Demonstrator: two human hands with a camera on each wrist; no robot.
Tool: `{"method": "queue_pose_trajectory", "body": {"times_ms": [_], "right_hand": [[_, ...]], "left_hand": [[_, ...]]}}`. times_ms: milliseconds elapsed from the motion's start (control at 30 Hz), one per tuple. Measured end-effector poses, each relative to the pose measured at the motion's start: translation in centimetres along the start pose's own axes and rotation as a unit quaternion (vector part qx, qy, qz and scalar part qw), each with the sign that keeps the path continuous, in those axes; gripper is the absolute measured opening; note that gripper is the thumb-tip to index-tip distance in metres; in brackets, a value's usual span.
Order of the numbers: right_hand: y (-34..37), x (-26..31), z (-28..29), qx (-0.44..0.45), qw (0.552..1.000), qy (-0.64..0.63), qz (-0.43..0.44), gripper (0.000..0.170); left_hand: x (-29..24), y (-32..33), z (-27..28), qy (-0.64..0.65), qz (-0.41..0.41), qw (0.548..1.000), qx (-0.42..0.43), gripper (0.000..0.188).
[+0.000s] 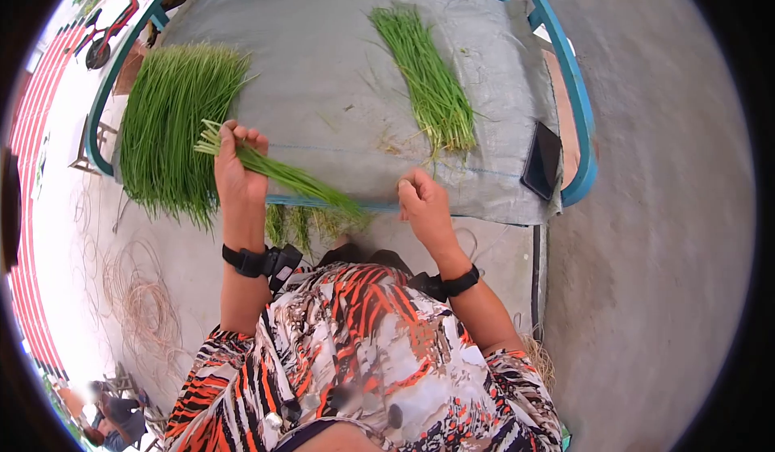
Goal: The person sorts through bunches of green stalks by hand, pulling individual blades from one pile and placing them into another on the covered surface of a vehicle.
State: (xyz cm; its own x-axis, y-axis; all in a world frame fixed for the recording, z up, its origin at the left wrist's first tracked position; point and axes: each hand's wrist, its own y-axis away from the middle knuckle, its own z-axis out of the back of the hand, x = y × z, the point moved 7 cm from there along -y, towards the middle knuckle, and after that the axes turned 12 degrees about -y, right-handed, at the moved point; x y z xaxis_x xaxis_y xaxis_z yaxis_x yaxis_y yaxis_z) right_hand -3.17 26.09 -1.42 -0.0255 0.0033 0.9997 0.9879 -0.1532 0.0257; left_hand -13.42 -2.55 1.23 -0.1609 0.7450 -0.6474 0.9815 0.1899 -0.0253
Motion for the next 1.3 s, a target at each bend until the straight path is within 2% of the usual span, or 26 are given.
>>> {"method": "queue_pose_trajectory", "body": {"times_ms": [33, 133, 167, 267, 367, 467, 567, 667, 767, 900, 1000, 1100, 1200, 1233, 1300], "right_hand": [[0.1, 0.1, 0.3, -0.016, 1.000, 0.008, 0.006, 0.016], [1.6, 1.3, -1.4, 0.096, 0.989, 0.115, 0.020, 0.018], [1.8, 2.6, -1.6, 0.099, 0.961, 0.211, 0.149, 0.017], [1.3, 6.1, 1.3, -0.073, 0.953, 0.265, 0.131, 0.019], [-0.5, 8.6, 5.6, -0.234, 0.874, 0.319, 0.283, 0.026], [-3.6, 9.8, 8.7, -0.261, 0.798, 0.447, 0.310, 0.037], [-6.2, 8.9, 10.6, -0.268, 0.821, 0.492, 0.110, 0.047], [-7.2, 8.4, 10.5, -0.261, 0.792, 0.550, 0.033, 0.056], [-6.7, 8.3, 8.9, -0.257, 0.746, 0.603, 0.119, 0.054], [-5.9, 7.0, 6.6, -0.227, 0.749, 0.575, 0.241, 0.051], [-6.0, 6.5, 6.5, -0.224, 0.795, 0.520, 0.219, 0.050], [-5.9, 6.9, 7.3, -0.254, 0.797, 0.481, 0.262, 0.049], [-6.9, 6.4, 8.5, -0.206, 0.883, 0.388, 0.164, 0.047], [-6.9, 6.5, 8.4, -0.209, 0.889, 0.370, 0.172, 0.044], [-6.2, 7.3, 7.3, -0.193, 0.865, 0.412, 0.214, 0.043]], "left_hand": [[-0.3, 0.1, -0.1, -0.019, 0.004, 0.999, -0.043, 0.019], [0.4, -0.7, -0.3, -0.039, 0.037, 0.997, 0.054, 0.020], [1.2, -0.7, 0.2, -0.056, 0.049, 0.997, 0.013, 0.021], [2.7, -0.1, -0.2, -0.123, 0.067, 0.990, 0.007, 0.023], [4.0, -0.3, -0.3, -0.182, 0.058, 0.982, 0.002, 0.025], [5.4, 0.1, -0.8, -0.243, 0.050, 0.969, 0.007, 0.031], [5.7, 0.8, -1.4, -0.286, 0.036, 0.957, 0.037, 0.033], [5.9, 1.5, -1.8, -0.272, 0.038, 0.961, 0.046, 0.033], [5.9, 2.2, -2.5, -0.291, 0.021, 0.956, 0.045, 0.028], [6.1, 2.6, -2.8, -0.288, 0.021, 0.956, 0.044, 0.030], [5.6, 2.7, -3.2, -0.294, 0.020, 0.954, 0.049, 0.033], [5.4, 2.8, -3.2, -0.292, 0.027, 0.955, 0.052, 0.033], [5.3, 2.7, -2.9, -0.295, 0.030, 0.954, 0.050, 0.031], [5.2, 2.6, -2.7, -0.297, 0.031, 0.953, 0.049, 0.030], [5.0, 2.5, -2.4, -0.298, 0.033, 0.953, 0.048, 0.029]]}}
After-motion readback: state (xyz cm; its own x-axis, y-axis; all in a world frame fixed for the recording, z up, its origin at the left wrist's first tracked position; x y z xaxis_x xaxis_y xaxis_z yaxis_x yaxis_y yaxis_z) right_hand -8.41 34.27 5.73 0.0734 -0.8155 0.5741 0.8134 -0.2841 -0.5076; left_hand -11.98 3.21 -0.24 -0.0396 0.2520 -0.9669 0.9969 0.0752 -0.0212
